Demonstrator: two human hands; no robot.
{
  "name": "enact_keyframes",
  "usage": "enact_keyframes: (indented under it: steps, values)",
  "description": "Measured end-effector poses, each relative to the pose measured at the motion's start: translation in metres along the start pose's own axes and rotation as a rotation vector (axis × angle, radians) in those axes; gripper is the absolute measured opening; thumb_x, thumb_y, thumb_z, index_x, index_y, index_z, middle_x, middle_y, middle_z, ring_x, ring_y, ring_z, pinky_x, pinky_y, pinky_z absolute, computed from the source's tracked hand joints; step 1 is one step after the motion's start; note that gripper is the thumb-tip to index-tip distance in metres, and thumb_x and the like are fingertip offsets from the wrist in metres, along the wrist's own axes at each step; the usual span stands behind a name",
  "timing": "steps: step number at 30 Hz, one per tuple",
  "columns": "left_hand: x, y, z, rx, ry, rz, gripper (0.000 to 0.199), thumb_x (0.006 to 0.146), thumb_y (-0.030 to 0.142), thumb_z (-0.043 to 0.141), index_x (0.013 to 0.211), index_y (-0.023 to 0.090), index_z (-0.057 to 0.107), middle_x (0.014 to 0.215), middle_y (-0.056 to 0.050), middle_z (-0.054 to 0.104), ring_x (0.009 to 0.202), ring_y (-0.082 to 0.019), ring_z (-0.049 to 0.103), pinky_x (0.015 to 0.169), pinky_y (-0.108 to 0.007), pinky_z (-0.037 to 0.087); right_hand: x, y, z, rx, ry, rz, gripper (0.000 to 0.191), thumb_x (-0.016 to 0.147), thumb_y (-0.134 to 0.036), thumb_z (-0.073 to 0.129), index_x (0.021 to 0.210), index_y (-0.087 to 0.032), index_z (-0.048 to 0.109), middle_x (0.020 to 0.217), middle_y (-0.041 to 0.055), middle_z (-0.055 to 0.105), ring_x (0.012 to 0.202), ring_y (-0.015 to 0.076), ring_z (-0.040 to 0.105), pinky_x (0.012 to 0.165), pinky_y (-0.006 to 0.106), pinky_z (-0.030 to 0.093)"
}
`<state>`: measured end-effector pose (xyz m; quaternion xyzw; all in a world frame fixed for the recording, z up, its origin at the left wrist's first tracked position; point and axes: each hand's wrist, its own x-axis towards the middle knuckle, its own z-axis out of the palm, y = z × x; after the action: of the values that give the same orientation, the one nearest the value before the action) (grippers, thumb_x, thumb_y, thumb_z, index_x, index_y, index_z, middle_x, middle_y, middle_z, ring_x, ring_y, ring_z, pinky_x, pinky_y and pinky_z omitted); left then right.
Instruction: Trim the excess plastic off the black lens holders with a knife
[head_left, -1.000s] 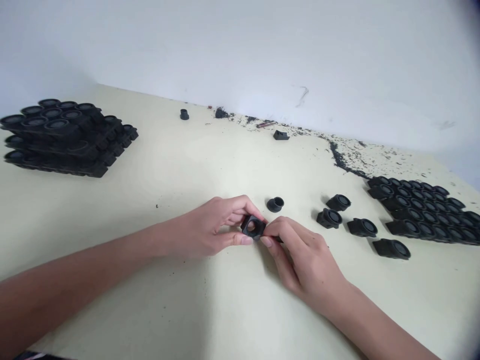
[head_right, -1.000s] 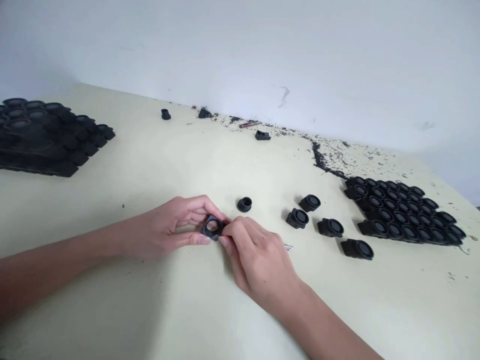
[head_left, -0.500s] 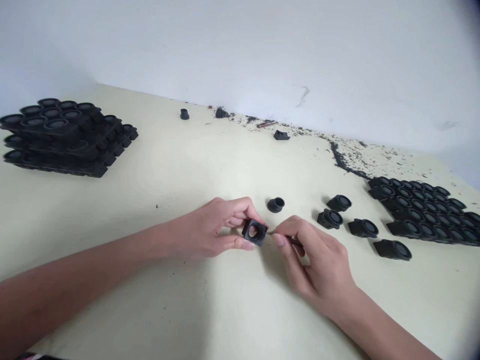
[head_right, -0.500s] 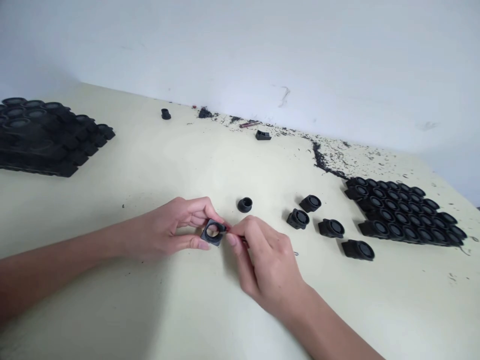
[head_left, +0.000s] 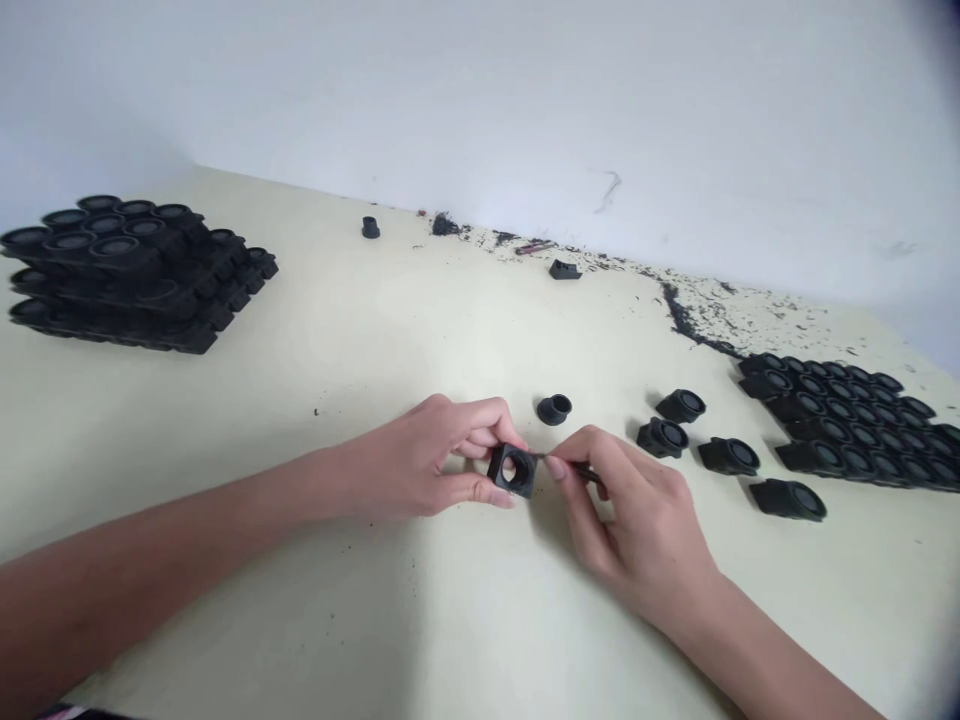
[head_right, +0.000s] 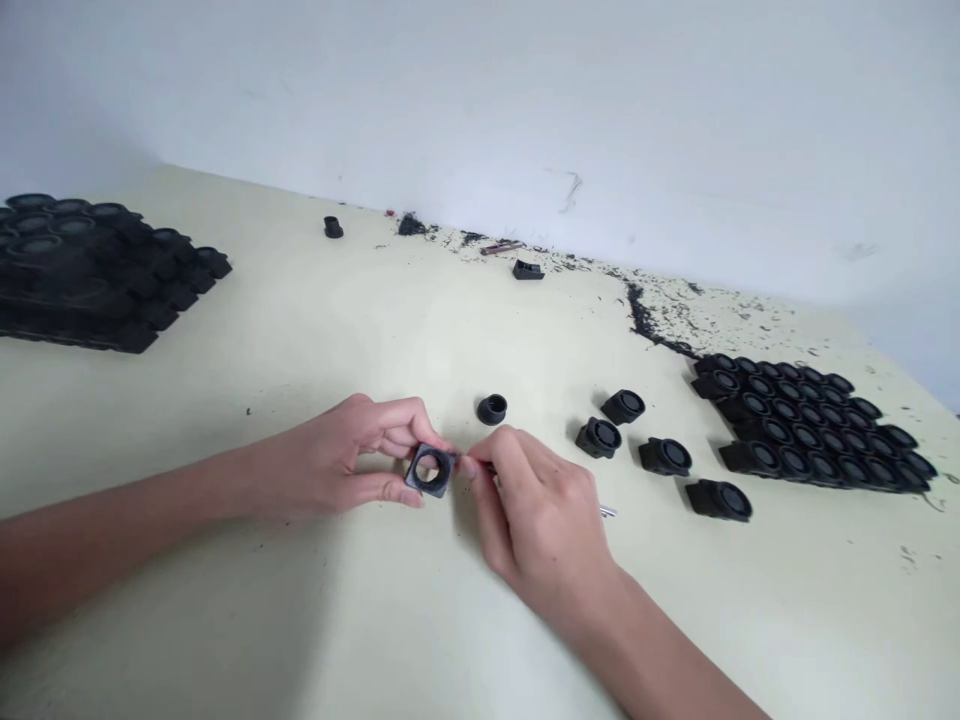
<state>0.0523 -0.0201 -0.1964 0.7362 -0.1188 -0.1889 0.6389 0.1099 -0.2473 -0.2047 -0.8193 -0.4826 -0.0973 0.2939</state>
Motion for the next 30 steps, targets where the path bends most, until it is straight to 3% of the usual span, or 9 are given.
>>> enact_keyframes:
  steps: [6, 12, 16, 18, 24, 30]
  values:
    - [0.0003, -0.0016, 0.0004, -0.028, -0.013, 0.014, 0.024, 0.088, 0.025, 0.068, 0.106, 0.019, 0.054, 0.109, -0.005, 0.069, 0.103, -0.016, 0.067, 0.089, -0.030, 0.052, -0.0010, -0.0003, -0.0002, 0.089, -0.070, -0.046, 0.006, 0.092, -0.011, 0.054, 0.089, -0.015, 0.052, 0.072, -0.0018, 0.051, 0.060, 0.0052, 0.040, 0.055, 0.020, 0.033]
    - [0.0009, -0.0015, 0.0005, 0.038, 0.009, 0.001, 0.029, 0.088, 0.032, 0.069, 0.110, 0.019, 0.056, 0.103, -0.005, 0.069, 0.099, -0.017, 0.066, 0.091, -0.033, 0.050, 0.0002, -0.0015, -0.0013, 0.031, 0.056, 0.006, 0.009, 0.090, -0.008, 0.057, 0.088, -0.015, 0.052, 0.073, -0.0019, 0.052, 0.060, 0.0043, 0.041, 0.055, 0.019, 0.033]
    - [0.0008, -0.0016, 0.0000, 0.016, -0.007, 0.023, 0.027, 0.089, 0.028, 0.067, 0.112, 0.020, 0.056, 0.110, -0.005, 0.068, 0.102, -0.016, 0.065, 0.090, -0.032, 0.050, 0.0008, -0.0020, -0.0030, 0.123, -0.053, -0.087, 0.009, 0.091, -0.007, 0.053, 0.091, -0.016, 0.051, 0.075, -0.0007, 0.052, 0.063, 0.0059, 0.041, 0.057, 0.020, 0.034]
    - [0.0003, -0.0019, 0.0000, 0.024, -0.005, 0.022, 0.027, 0.089, 0.029, 0.067, 0.112, 0.020, 0.056, 0.110, -0.005, 0.068, 0.102, -0.016, 0.065, 0.089, -0.031, 0.049, 0.0003, -0.0005, -0.0025, 0.083, -0.074, -0.056, 0.008, 0.092, -0.009, 0.053, 0.092, -0.016, 0.051, 0.075, -0.0007, 0.052, 0.063, 0.0062, 0.041, 0.056, 0.021, 0.034]
    - [-0.0005, -0.0008, -0.0005, 0.039, 0.002, 0.026, 0.031, 0.087, 0.033, 0.070, 0.113, 0.022, 0.057, 0.105, -0.002, 0.067, 0.096, -0.013, 0.064, 0.088, -0.028, 0.049, -0.0013, 0.0010, -0.0022, 0.110, 0.028, -0.044, 0.013, 0.090, -0.004, 0.055, 0.094, -0.016, 0.051, 0.077, -0.0004, 0.053, 0.066, 0.0056, 0.043, 0.058, 0.019, 0.036]
    - [0.0001, -0.0008, -0.0005, 0.018, 0.051, 0.003, 0.046, 0.091, 0.030, 0.065, 0.134, 0.030, 0.050, 0.129, -0.004, 0.061, 0.115, -0.016, 0.061, 0.101, -0.033, 0.047, -0.0001, -0.0041, -0.0036, 0.181, -0.034, -0.096, 0.014, 0.091, -0.004, 0.053, 0.097, -0.016, 0.053, 0.079, 0.0003, 0.054, 0.066, 0.0061, 0.044, 0.059, 0.020, 0.037]
